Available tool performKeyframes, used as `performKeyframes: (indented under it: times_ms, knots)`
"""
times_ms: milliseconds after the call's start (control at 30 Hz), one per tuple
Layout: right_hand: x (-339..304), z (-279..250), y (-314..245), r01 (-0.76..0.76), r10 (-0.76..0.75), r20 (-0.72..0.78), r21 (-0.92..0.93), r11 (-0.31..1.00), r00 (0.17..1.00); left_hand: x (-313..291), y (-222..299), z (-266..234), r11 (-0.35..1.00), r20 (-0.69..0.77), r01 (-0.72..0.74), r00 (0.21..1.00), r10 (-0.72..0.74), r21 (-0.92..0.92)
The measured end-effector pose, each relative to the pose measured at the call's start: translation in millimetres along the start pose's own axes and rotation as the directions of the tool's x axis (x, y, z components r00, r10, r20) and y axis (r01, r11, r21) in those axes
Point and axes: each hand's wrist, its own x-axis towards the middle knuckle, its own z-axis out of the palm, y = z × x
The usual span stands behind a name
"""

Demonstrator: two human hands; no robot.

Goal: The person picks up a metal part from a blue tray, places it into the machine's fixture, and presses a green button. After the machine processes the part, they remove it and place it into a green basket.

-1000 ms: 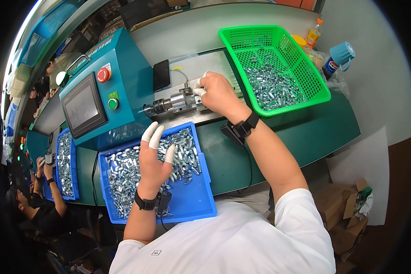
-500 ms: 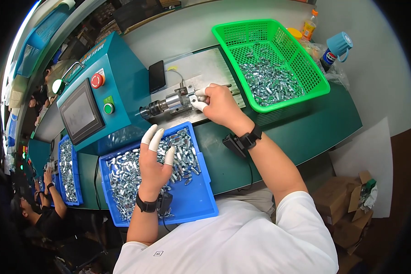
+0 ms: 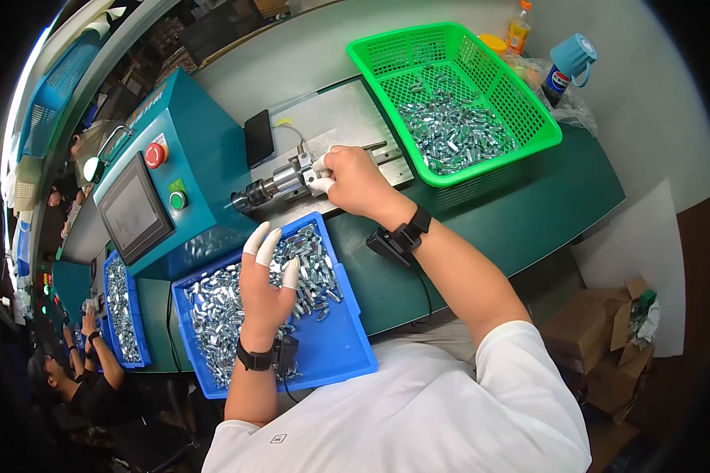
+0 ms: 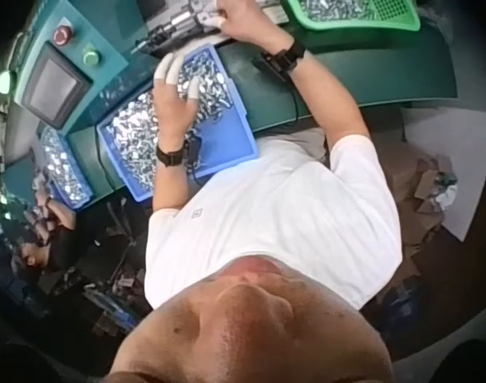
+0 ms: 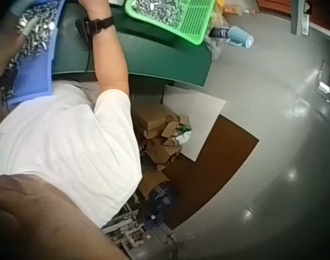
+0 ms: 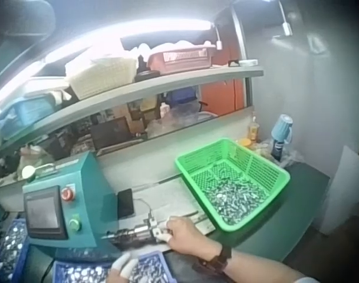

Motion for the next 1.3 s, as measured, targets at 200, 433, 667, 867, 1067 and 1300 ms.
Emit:
performKeyframes:
  times_ms: [200, 433, 667, 867, 1067, 1300]
  knots:
    - [-2.3, 1.9, 3.7, 0.028, -0.028, -0.010, 0.007, 1.000, 1.000, -0.4, 0.0, 0.5, 1.000, 0.002, -0.005, 1.000, 0.005, -0.017]
    - [-0.6, 0.9, 4.9, 0.012, -0.012, 0.021, 0.000, 1.000, 1.000, 0.0, -0.2, 1.3, 0.999, 0.027, 0.006, 1.000, -0.005, -0.037]
    - [0.6, 2.4, 8.7, 0.005, -0.005, 0.012, 0.066, 0.998, 1.000, 2.2, -3.5, 3.2, 0.998, 0.065, -0.045, 0.997, 0.047, -0.032]
    - [2.9, 1.3, 5.2, 0.094, -0.094, 0.043, 0.012, 0.996, 0.995, -6.4, -9.5, -1.3, 0.999, 0.096, -0.048, 0.994, 0.048, 0.000]
    - [-9.9, -6.2, 7.9, 0.112, -0.113, 0.051, 0.005, 0.994, 0.992, -11.1, -4.3, 12.8, 0.996, 0.303, -0.049, 0.951, 0.068, -0.071]
    - [-7.4, -22.8, -4.1, -0.040, 0.048, 0.069, -0.116, 0.992, 0.996, -19.8, -13.3, 20.1, 0.998, 0.359, -0.023, 0.932, 0.043, -0.058]
